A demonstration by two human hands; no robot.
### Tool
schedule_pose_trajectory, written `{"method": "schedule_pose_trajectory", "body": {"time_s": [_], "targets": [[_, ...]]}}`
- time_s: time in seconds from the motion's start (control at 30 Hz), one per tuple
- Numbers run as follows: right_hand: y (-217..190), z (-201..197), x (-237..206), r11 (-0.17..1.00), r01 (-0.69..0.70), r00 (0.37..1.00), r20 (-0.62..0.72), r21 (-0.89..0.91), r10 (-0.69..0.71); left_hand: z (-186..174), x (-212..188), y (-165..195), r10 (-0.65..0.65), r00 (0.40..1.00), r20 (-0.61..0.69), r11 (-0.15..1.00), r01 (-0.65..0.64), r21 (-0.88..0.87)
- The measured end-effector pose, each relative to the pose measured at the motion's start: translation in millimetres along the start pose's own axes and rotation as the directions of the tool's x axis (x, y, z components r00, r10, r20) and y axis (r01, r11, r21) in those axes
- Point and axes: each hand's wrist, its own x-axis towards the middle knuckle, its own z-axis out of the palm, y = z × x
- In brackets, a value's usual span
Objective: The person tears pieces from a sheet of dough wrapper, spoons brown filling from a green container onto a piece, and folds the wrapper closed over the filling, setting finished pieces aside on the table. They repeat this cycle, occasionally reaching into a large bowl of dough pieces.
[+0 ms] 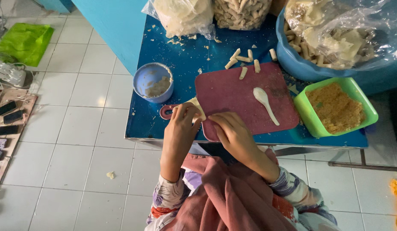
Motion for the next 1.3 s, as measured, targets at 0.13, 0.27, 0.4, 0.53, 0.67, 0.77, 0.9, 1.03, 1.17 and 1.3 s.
{"method": "schedule_pose_trajectory", "body": {"time_s": [0.13, 0.27, 0.4, 0.53, 0.67, 0.77, 0.9, 1.03, 1.17, 1.3], "targets": [[-1.5, -0.7, 0.4, 1.000, 0.007, 1.000, 0.003, 0.012, -0.007, -3.4, 0.7, -3.8, 0.007, 1.000, -0.009, 0.998, -0.007, -0.065], [-2.7, -0.8, 1.0, 1.000, 0.025, 1.000, 0.012, -0.014, -0.025, -3.7, 0.3, -4.5, -0.017, 1.000, -0.005, 0.997, 0.016, -0.078], [-4.7, 1.8, 1.6, 0.995, 0.057, 0.998, -0.001, -0.079, -0.057, -1.7, 0.0, -5.7, -0.042, 0.999, -0.009, 0.995, 0.041, -0.086], [-5.6, 6.2, 3.6, 0.981, 0.112, 0.994, 0.003, -0.159, -0.113, 1.6, 0.6, -8.2, -0.132, 0.991, 0.006, 0.985, 0.132, -0.115], [-4.3, 8.7, 3.8, 0.977, 0.109, 0.994, 0.011, -0.183, -0.109, 2.1, 1.2, -9.6, -0.168, 0.985, 0.024, 0.974, 0.170, -0.152], [-2.4, 9.7, 3.2, 0.978, 0.104, 0.994, 0.002, -0.184, -0.105, -0.6, 1.2, -9.6, -0.109, 0.994, 0.014, 0.985, 0.110, -0.134], [-1.0, 10.5, 2.3, 0.979, 0.099, 0.995, -0.004, -0.181, -0.102, -0.3, 0.5, -6.8, -0.109, 0.994, 0.001, 0.987, 0.109, -0.116], [-1.0, 10.3, 2.5, 0.978, 0.097, 0.995, 0.009, -0.184, -0.098, 3.2, 1.9, -7.5, -0.169, 0.986, 0.001, 0.974, 0.167, -0.151], [-1.1, 10.7, 2.6, 0.978, 0.097, 0.995, 0.004, -0.182, -0.098, 1.8, 4.0, -15.0, -0.206, 0.978, 0.007, 0.933, 0.199, -0.299], [-1.1, 13.7, 2.2, 0.974, 0.119, 0.992, -0.017, -0.194, -0.124, 2.8, 3.2, -22.4, -0.191, 0.982, -0.004, 0.913, 0.176, -0.369]]}}
